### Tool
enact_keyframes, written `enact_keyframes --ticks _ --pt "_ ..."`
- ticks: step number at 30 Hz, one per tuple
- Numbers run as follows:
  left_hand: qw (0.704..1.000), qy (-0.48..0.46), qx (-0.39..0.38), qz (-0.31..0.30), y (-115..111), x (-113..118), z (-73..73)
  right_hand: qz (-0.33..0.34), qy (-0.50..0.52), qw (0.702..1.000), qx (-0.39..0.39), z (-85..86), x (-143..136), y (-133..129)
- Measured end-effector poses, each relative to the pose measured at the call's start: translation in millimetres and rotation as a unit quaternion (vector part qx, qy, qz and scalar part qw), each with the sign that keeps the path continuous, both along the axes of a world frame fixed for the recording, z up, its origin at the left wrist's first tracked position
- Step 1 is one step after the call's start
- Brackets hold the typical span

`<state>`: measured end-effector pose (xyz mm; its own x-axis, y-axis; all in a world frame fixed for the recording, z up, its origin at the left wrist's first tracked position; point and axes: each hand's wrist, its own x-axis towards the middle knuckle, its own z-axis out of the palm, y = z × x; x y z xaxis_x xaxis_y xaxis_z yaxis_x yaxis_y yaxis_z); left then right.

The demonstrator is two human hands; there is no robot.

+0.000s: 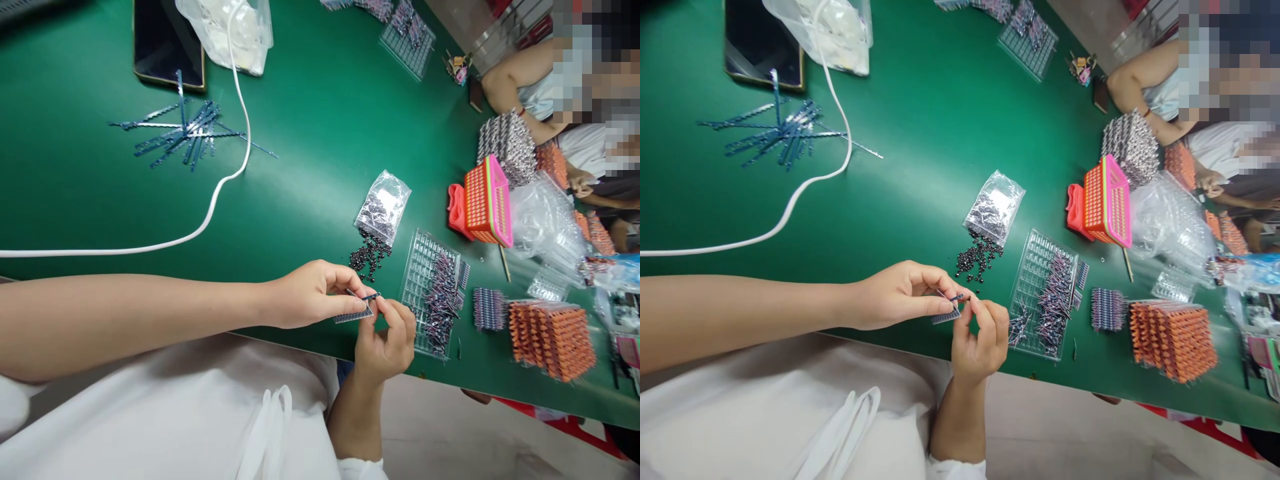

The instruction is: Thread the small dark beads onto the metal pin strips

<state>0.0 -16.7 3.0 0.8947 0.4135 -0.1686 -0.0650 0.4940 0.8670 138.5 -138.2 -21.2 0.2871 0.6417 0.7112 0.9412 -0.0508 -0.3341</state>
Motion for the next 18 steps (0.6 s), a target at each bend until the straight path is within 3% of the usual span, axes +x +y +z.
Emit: enact_keyframes --ticks 7,18 --pt "0.994 0.003 0.108 -0.015 0.1 -3.1 5.0 -0.021 0.008 1.000 -0.006 -4.2 -1.2 -0.8" --pt "0.987 0.000 0.158 -0.013 0.1 -4.0 7.0 -0.025 0.028 0.999 0.007 -6.4 -2.8 -1.9"
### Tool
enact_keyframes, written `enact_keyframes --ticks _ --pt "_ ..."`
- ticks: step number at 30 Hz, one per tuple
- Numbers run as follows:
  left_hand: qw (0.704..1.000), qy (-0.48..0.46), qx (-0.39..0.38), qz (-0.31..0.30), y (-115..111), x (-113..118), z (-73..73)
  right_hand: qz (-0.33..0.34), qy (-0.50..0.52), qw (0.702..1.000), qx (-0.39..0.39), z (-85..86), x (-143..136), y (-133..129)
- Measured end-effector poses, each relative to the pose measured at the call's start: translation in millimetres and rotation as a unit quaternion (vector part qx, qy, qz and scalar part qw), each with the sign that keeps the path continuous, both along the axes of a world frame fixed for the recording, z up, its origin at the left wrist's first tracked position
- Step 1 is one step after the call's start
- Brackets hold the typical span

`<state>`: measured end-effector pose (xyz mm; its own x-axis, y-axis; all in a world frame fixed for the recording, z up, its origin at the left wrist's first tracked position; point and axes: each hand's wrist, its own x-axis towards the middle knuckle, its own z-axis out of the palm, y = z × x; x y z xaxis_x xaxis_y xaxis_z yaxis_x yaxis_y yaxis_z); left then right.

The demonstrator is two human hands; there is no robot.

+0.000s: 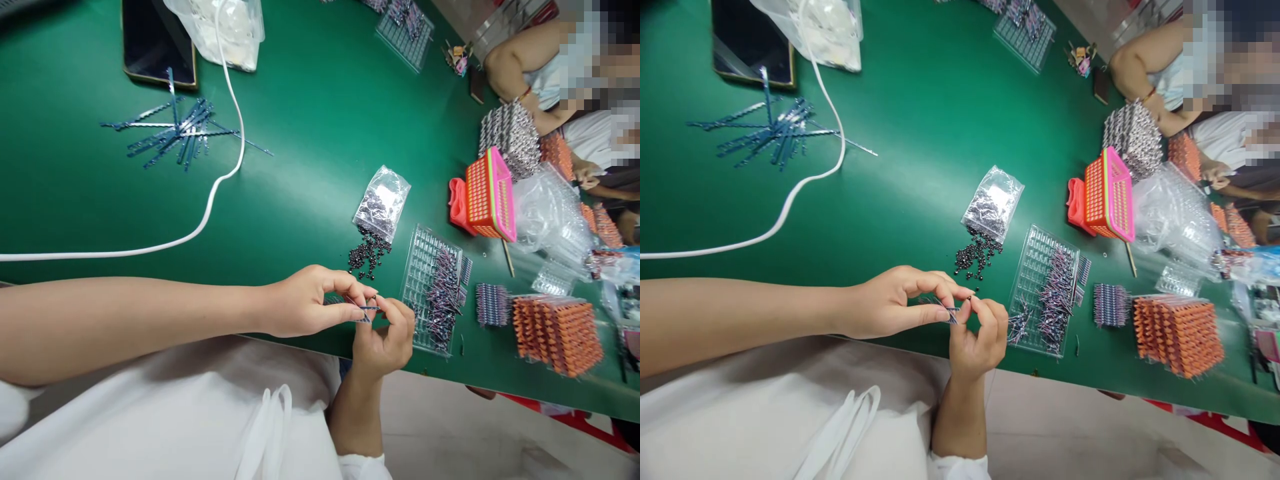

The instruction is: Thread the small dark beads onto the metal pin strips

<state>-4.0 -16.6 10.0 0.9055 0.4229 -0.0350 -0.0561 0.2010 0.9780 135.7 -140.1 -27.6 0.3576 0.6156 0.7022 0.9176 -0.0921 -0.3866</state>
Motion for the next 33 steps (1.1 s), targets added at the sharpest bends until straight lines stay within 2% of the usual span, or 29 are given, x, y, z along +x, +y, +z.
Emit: enact_keyframes --ticks 7,11,16,23,27,30,33 --pt "1.000 -0.003 0.024 0.011 1.7 -0.1 -2.9 0.004 0.028 1.000 -0.002 0.3 -1.1 -0.2" --pt "1.000 0.003 0.023 0.011 0.3 -0.4 -4.6 0.007 0.004 1.000 0.000 -0.8 -1.4 -0.1" --pt "1.000 0.000 0.008 0.009 -2.2 0.4 -5.8 0.000 -0.019 1.000 -0.015 -2.8 -0.3 -0.1" --pt "1.000 0.001 0.001 0.013 -1.4 2.1 -7.2 0.013 0.001 1.000 -0.020 -3.8 1.0 0.7" --pt "0.999 0.006 -0.037 0.007 -1.1 3.3 -7.4 0.011 0.012 1.000 -0.016 -4.5 0.9 0.2" --pt "0.995 0.008 -0.098 0.009 -1.5 4.6 -8.5 0.015 0.077 0.997 -0.007 -2.9 -1.0 -0.1" --pt "0.992 0.036 -0.111 0.039 -1.5 6.0 -10.3 0.036 0.221 0.975 0.003 -0.4 -3.6 -0.3"
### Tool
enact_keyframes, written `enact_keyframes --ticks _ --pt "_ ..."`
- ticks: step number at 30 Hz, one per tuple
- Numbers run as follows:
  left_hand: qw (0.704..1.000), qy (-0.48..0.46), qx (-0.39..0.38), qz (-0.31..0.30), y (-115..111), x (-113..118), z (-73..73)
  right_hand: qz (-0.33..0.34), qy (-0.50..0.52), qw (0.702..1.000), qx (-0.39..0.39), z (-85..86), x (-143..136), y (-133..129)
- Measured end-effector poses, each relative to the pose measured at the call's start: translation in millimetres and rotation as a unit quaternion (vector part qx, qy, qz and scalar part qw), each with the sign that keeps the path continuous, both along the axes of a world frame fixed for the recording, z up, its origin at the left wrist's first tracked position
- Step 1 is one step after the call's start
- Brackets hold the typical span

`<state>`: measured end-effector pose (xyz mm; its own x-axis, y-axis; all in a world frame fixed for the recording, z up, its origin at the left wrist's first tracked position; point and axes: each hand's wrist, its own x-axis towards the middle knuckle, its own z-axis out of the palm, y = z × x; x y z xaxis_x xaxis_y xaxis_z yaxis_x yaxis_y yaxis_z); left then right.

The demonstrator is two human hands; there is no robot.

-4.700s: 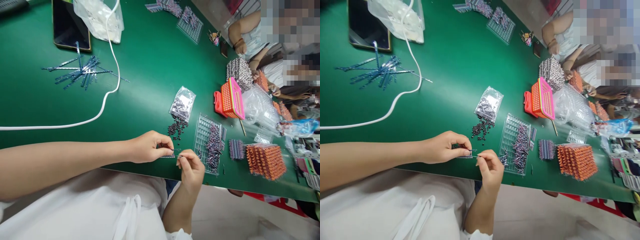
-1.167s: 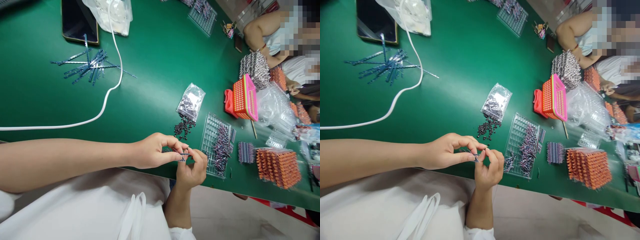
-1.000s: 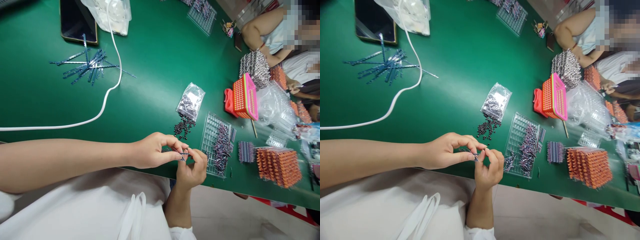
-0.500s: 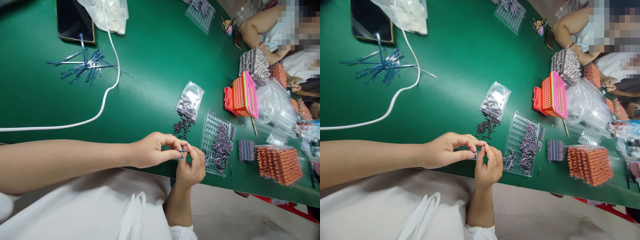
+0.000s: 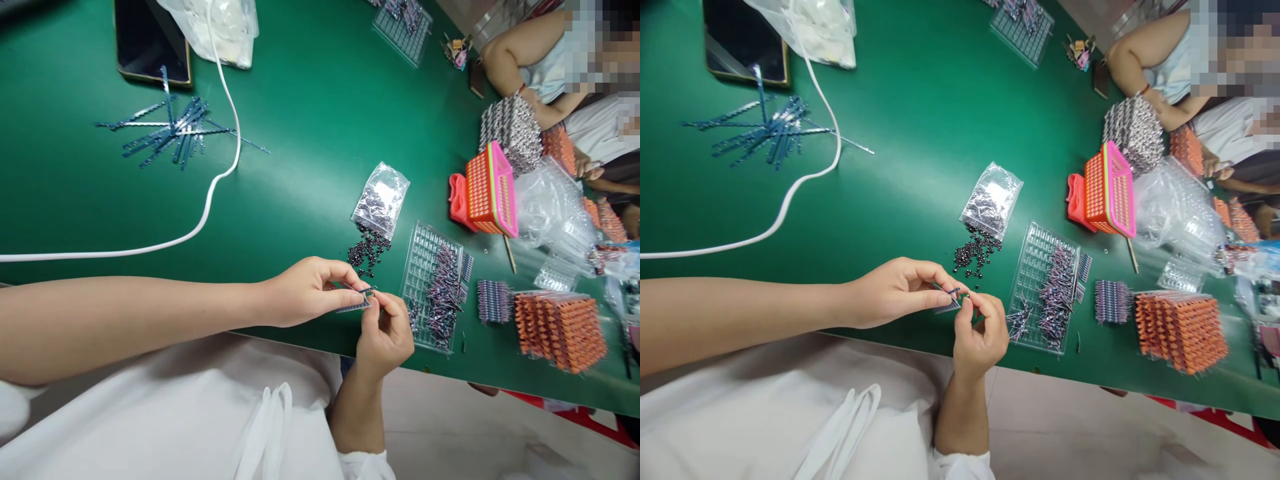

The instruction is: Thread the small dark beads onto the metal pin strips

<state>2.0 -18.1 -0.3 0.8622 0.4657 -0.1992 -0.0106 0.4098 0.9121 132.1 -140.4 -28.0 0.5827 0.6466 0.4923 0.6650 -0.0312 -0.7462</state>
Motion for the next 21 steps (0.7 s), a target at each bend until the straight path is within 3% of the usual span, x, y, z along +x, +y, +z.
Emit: enact_keyframes --ticks 5,11,21 --pt "0.999 0.022 0.007 0.030 1.4 2.0 0.2 0.033 0.136 0.990 0.029 0.8 -0.2 0.0" --pt "0.997 0.031 -0.044 0.050 0.6 3.8 1.8 0.049 0.147 0.987 0.042 0.0 0.9 1.1" --pt "0.997 0.050 -0.021 0.048 1.0 3.9 3.0 0.049 0.146 0.987 0.044 -1.7 1.3 0.6"
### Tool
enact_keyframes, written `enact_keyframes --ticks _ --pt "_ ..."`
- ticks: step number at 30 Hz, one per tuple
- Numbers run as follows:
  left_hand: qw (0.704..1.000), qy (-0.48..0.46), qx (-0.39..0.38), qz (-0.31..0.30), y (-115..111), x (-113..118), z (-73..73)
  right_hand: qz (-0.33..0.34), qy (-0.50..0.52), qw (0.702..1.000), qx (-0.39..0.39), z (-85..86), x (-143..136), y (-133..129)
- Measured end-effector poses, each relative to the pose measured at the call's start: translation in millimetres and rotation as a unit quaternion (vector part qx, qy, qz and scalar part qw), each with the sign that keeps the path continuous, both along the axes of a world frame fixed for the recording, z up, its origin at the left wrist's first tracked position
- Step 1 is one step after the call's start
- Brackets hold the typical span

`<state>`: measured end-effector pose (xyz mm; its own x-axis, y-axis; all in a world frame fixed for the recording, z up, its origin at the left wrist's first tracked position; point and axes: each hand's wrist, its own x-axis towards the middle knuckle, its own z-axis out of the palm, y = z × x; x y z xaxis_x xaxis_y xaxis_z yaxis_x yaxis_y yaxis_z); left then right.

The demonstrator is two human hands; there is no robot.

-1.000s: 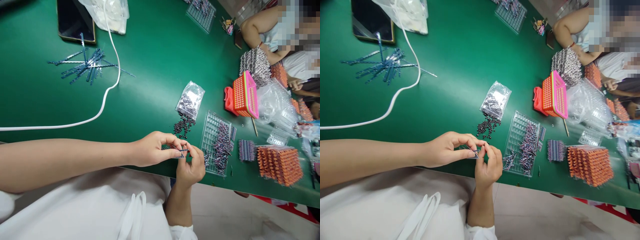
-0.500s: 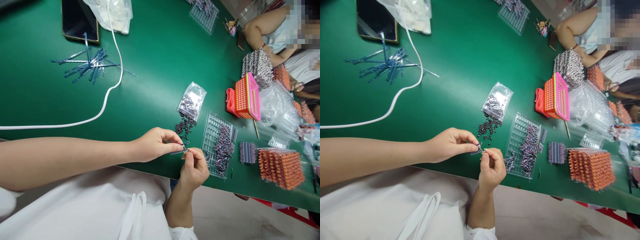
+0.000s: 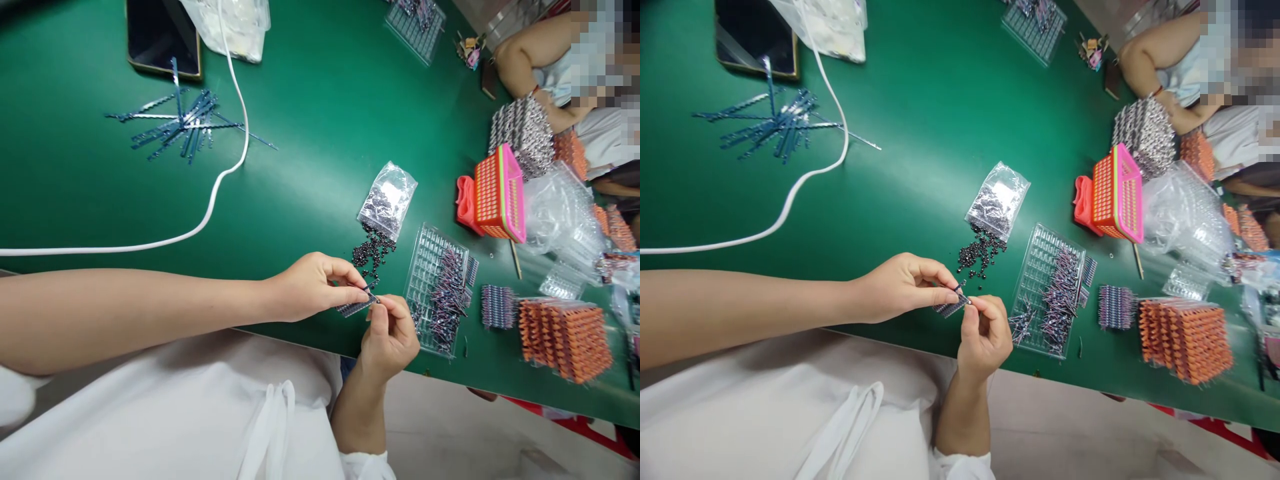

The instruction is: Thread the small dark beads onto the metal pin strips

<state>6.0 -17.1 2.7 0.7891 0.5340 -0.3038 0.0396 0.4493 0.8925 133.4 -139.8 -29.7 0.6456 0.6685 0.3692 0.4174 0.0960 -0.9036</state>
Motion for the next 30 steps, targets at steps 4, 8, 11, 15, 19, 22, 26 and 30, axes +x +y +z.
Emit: enact_keyframes --ticks 4,8,11,15,19,22,26,30 --pt "1.000 0.004 0.011 0.001 -0.2 0.0 -0.7 -0.001 -0.023 0.999 -0.031 2.2 0.5 -1.3" --pt "1.000 0.004 0.023 -0.002 -0.3 -0.4 -2.1 -0.001 -0.031 0.999 -0.045 3.5 0.7 -1.9" --pt "0.999 0.004 0.032 -0.006 0.3 -0.9 -2.0 -0.001 -0.019 0.999 -0.036 2.9 0.7 -1.6" --pt "0.999 0.010 0.047 -0.018 1.5 -1.7 -1.2 0.003 0.001 1.000 -0.026 2.5 1.1 -1.0" --pt "0.997 0.011 0.065 -0.027 2.2 -2.5 -0.7 0.015 0.012 0.999 -0.045 5.0 2.4 -1.2" --pt "0.996 0.018 0.080 -0.032 2.8 -3.0 -0.1 0.026 0.034 0.998 -0.054 6.8 3.7 -2.2" --pt "0.994 0.027 0.102 -0.040 4.4 -3.7 2.5 0.046 0.068 0.995 -0.061 7.5 6.8 -3.9" --pt "0.990 0.035 0.126 -0.060 6.7 -4.4 6.1 0.081 0.102 0.988 -0.085 6.6 11.1 -4.2"
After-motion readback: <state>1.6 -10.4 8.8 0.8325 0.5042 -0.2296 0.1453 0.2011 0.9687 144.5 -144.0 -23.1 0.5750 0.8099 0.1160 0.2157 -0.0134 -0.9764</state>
